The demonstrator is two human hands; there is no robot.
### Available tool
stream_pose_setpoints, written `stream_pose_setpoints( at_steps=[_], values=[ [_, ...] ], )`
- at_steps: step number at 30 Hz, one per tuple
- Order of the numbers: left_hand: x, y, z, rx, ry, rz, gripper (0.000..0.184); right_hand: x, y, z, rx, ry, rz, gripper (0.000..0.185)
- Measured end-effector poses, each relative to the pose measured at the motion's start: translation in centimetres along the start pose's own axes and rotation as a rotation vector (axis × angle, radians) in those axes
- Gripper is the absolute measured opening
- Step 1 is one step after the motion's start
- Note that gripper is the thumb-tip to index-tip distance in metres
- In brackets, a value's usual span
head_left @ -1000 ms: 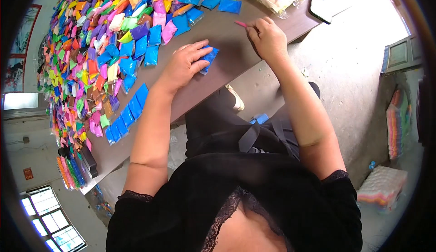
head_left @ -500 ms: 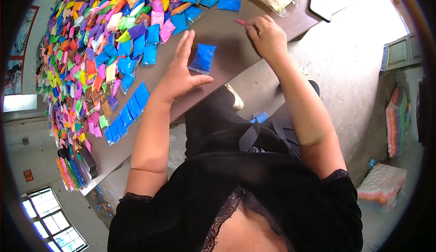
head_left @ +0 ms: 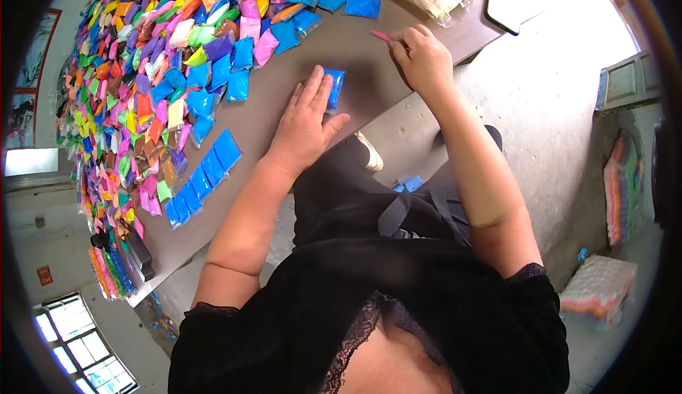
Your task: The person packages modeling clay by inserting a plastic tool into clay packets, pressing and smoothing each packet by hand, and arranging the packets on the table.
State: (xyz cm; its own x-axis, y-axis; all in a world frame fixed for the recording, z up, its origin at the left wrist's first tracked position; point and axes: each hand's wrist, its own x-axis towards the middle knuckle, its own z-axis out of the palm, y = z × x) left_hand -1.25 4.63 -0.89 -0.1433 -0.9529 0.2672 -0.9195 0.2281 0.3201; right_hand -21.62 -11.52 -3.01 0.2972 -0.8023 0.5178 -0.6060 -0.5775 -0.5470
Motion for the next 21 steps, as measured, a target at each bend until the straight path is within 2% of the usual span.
stream_pose_setpoints(
  at_steps=[4, 6, 8, 10, 11, 12, 14, 15, 16, 17, 18, 19, 20, 21],
  values=[
    [0.2, 0.3, -0.4, -0.125, -0.015, 0.048, 0.079, 0.0, 0.0, -0.1, -0.043, -0.005, -0.016, 0.013],
    [0.3, 0.3, -1.0, -0.356, 0.052, -0.032, 0.085, 0.0, -0.1, -0.2, -0.062, -0.015, -0.022, 0.013],
    [0.7, -0.3, -1.3, -0.303, 0.090, 0.009, 0.081, 0.1, -0.3, -0.2, -0.076, -0.026, -0.011, 0.012],
    [1.3, -1.2, -1.4, -0.071, 0.022, 0.162, 0.068, 0.1, -0.5, -0.2, -0.066, -0.018, -0.002, 0.012],
    [1.8, -1.5, -1.3, -0.080, 0.026, 0.168, 0.068, 0.1, -0.6, -0.2, -0.044, -0.007, 0.005, 0.013],
    [2.3, -1.7, -1.2, -0.014, 0.032, 0.190, 0.060, 0.3, -0.6, -0.2, -0.056, -0.007, 0.006, 0.013],
    [2.9, -1.9, -0.7, 0.041, 0.044, 0.219, 0.053, 0.8, -1.0, -0.6, 0.151, -0.003, 0.142, 0.020],
    [3.2, -1.9, -0.3, -0.233, 0.116, 0.071, 0.051, 0.9, -1.5, -0.9, 0.136, 0.001, 0.143, 0.020],
    [3.5, -2.0, -0.1, -0.507, 0.185, -0.075, 0.049, 0.8, -2.2, -1.2, 0.319, -0.076, 0.306, 0.023],
    [3.6, -2.3, -0.2, -0.521, 0.189, -0.063, 0.049, 0.7, -3.3, -1.5, 0.504, -0.152, 0.467, 0.027],
    [3.4, -2.7, -0.6, -0.429, 0.291, 0.025, 0.049, 0.8, -4.6, -1.7, 0.699, -0.235, 0.643, 0.030],
    [3.3, -3.1, -0.9, -0.334, 0.392, 0.109, 0.049, 0.8, -6.1, -2.0, 0.787, -0.356, 0.767, 0.029],
    [3.3, -3.3, -1.1, -0.340, 0.395, 0.113, 0.049, 0.8, -7.5, -2.0, 0.878, -0.479, 0.892, 0.028],
    [3.2, -3.6, -1.3, -0.288, 0.432, 0.141, 0.052, 0.7, -8.5, -1.5, 0.874, -0.475, 0.891, 0.028]
  ],
)
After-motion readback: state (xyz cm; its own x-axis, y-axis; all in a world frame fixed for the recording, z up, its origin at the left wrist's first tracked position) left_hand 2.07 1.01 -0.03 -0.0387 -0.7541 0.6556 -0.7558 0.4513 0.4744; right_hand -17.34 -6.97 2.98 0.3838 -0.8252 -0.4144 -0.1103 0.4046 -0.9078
